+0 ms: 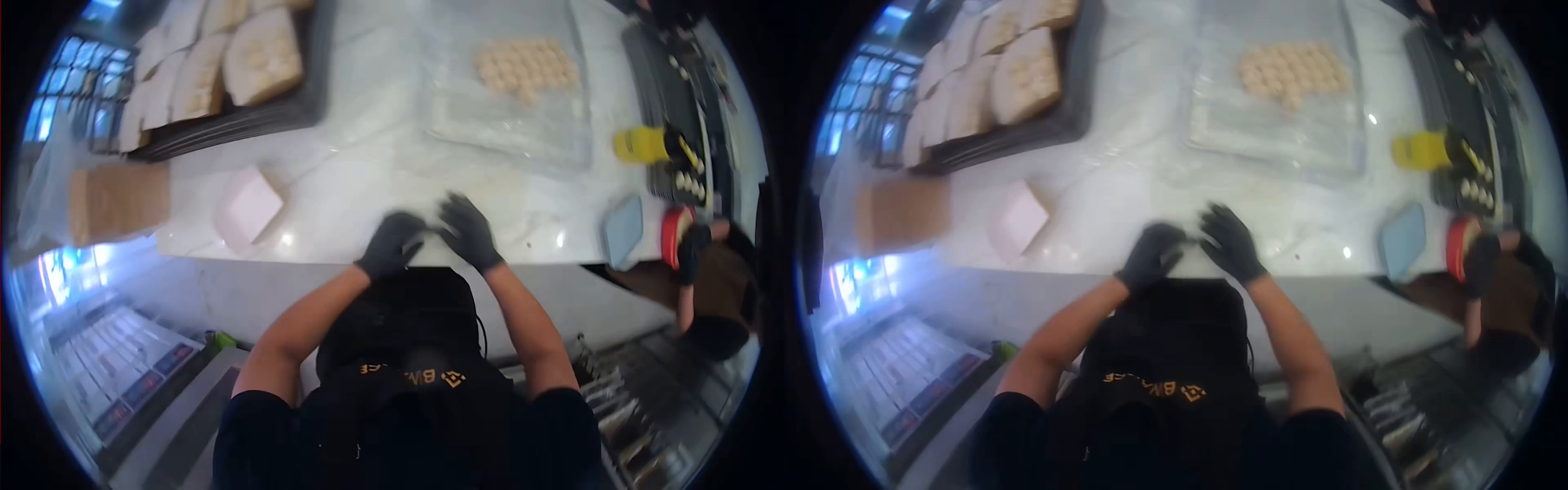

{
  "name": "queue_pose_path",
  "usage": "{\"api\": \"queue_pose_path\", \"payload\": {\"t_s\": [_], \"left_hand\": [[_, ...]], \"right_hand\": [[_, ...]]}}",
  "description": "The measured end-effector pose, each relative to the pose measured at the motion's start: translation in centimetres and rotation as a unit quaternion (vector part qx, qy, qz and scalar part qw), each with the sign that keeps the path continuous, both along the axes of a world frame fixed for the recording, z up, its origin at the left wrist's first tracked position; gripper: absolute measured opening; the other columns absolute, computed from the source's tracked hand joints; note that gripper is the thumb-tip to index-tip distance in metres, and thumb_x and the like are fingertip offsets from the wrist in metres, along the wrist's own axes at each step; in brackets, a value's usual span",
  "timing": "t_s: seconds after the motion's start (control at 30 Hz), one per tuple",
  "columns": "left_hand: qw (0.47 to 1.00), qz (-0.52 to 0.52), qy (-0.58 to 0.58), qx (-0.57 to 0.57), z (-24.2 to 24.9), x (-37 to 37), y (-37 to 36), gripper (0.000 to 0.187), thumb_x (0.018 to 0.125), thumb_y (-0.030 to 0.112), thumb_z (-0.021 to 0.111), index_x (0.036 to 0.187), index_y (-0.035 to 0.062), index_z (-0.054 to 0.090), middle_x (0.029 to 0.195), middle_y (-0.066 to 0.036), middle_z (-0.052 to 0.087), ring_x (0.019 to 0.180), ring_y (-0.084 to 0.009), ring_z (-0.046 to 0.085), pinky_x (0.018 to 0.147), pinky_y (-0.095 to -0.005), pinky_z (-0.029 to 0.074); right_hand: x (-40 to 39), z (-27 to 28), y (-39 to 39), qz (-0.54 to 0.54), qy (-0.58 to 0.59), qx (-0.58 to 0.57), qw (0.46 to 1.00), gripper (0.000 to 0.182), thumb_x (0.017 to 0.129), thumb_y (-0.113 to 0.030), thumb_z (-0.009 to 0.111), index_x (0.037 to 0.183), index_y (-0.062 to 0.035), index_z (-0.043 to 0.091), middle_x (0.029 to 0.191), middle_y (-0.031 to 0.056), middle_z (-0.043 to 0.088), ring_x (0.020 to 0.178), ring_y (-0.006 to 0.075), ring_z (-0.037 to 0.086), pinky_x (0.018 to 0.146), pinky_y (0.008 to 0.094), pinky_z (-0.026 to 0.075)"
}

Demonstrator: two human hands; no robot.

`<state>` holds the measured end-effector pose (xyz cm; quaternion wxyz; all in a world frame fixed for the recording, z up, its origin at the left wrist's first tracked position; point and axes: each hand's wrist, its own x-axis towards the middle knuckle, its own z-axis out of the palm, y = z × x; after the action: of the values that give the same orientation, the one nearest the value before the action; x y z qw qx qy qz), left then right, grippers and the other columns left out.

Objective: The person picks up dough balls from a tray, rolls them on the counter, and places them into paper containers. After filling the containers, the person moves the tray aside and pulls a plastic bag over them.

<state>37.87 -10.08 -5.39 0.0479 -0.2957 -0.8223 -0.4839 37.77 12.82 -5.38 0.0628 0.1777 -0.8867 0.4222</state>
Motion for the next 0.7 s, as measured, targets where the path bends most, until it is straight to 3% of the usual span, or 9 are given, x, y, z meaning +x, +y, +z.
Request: {"api": "queue_pose_path", "payload": {"t_s": [0.03,0.1,0.17,0.23,0.27,0.37,0.5,0.57,0.7], "left_hand": [[1.0,0.024,0.011,-0.012,0.3,-1.0,-1.6,0.026,0.086,0.018,0.066,0.109,0.0067,0.068,0.097,-0.015,0.066,0.093,-0.0345,0.06,0.087,-0.0446,0.044],[0.984,0.023,-0.04,-0.173,0.5,-2.7,-4.9,0.026,0.086,0.018,0.066,0.11,0.0083,0.068,0.098,-0.015,0.065,0.095,-0.0341,0.059,0.086,-0.045,0.044],[0.964,0.022,-0.071,-0.255,0.0,-3.9,-5.2,0.026,0.085,0.018,0.065,0.11,0.0092,0.067,0.098,-0.015,0.064,0.096,-0.0338,0.058,0.086,-0.0452,0.044],[0.989,0.136,0.032,-0.052,-1.3,-6.1,-0.7,0.024,0.083,0.018,0.066,0.106,0.0132,0.07,0.09,-0.011,0.063,0.092,-0.0297,0.059,0.085,-0.0441,0.044],[0.987,0.145,0.042,-0.052,-1.7,-5.8,-1.4,0.024,0.083,0.018,0.066,0.106,0.0132,0.07,0.09,-0.011,0.063,0.092,-0.0297,0.059,0.085,-0.0441,0.044],[0.989,-0.114,0.004,-0.09,-2.0,-0.6,-3.3,0.025,0.081,0.018,0.066,0.106,0.0126,0.07,0.09,-0.011,0.063,0.09,-0.0313,0.059,0.083,-0.0444,0.043],[0.981,0.047,-0.012,-0.187,-1.1,-5.6,-4.0,0.021,0.083,0.019,0.067,0.102,0.011,0.072,0.093,-0.01,0.065,0.089,-0.0305,0.06,0.083,-0.0434,0.045],[0.984,0.179,0.023,0.009,-3.7,-5.7,2.0,0.019,0.084,0.019,0.067,0.1,0.0117,0.071,0.09,-0.011,0.064,0.088,-0.0306,0.059,0.084,-0.0433,0.045],[0.998,0.036,-0.025,0.051,-1.3,0.6,0.2,0.009,0.085,0.019,0.066,0.086,0.011,0.068,0.089,-0.012,0.062,0.087,-0.0304,0.057,0.084,-0.043,0.044]], "right_hand": [[1.4,-2.0,2.8,-0.005,-0.065,-0.032,0.997,0.019,0.081,-0.009,0.075,0.096,-0.0039,0.065,0.111,0.0192,0.068,0.115,0.0383,0.062,0.102,0.0417,0.049],[-0.5,-2.8,5.7,-0.04,0.033,0.099,0.994,0.022,0.08,-0.012,0.077,0.099,-0.0064,0.068,0.113,0.0192,0.068,0.115,0.0362,0.062,0.103,0.0414,0.048],[-2.4,-3.5,2.7,-0.058,0.014,0.091,0.994,0.025,0.079,-0.012,0.078,0.101,-0.0063,0.069,0.115,0.0194,0.068,0.115,0.0352,0.063,0.103,0.0415,0.048],[-5.1,-2.0,0.0,-0.11,-0.029,0.099,0.989,0.03,0.078,-0.013,0.08,0.106,-0.0062,0.07,0.118,0.0196,0.068,0.116,0.0333,0.063,0.103,0.0415,0.049],[-5.0,-1.1,-0.3,-0.102,-0.018,0.097,0.99,0.03,0.078,-0.013,0.08,0.106,-0.0062,0.07,0.118,0.0196,0.068,0.116,0.0333,0.063,0.103,0.0415,0.049],[0.2,0.1,2.5,0.07,0.062,0.056,0.994,0.03,0.076,-0.016,0.082,0.101,-0.004,0.071,0.117,0.0178,0.068,0.116,0.0331,0.063,0.101,0.0409,0.05],[-1.3,-2.6,4.0,-0.071,-0.019,0.094,0.993,0.033,0.077,-0.016,0.081,0.104,-0.0033,0.07,0.116,0.0181,0.069,0.117,0.034,0.063,0.104,0.0442,0.047],[-5.3,-2.3,0.2,-0.127,-0.013,0.081,0.989,0.034,0.078,-0.015,0.079,0.108,-0.0025,0.069,0.119,0.0173,0.068,0.118,0.035,0.062,0.106,0.0456,0.045],[1.4,-3.9,3.9,0.021,0.034,0.053,0.998,0.03,0.079,-0.013,0.079,0.104,0.0003,0.07,0.117,0.0197,0.068,0.119,0.0347,0.061,0.103,0.0465,0.048]]}}
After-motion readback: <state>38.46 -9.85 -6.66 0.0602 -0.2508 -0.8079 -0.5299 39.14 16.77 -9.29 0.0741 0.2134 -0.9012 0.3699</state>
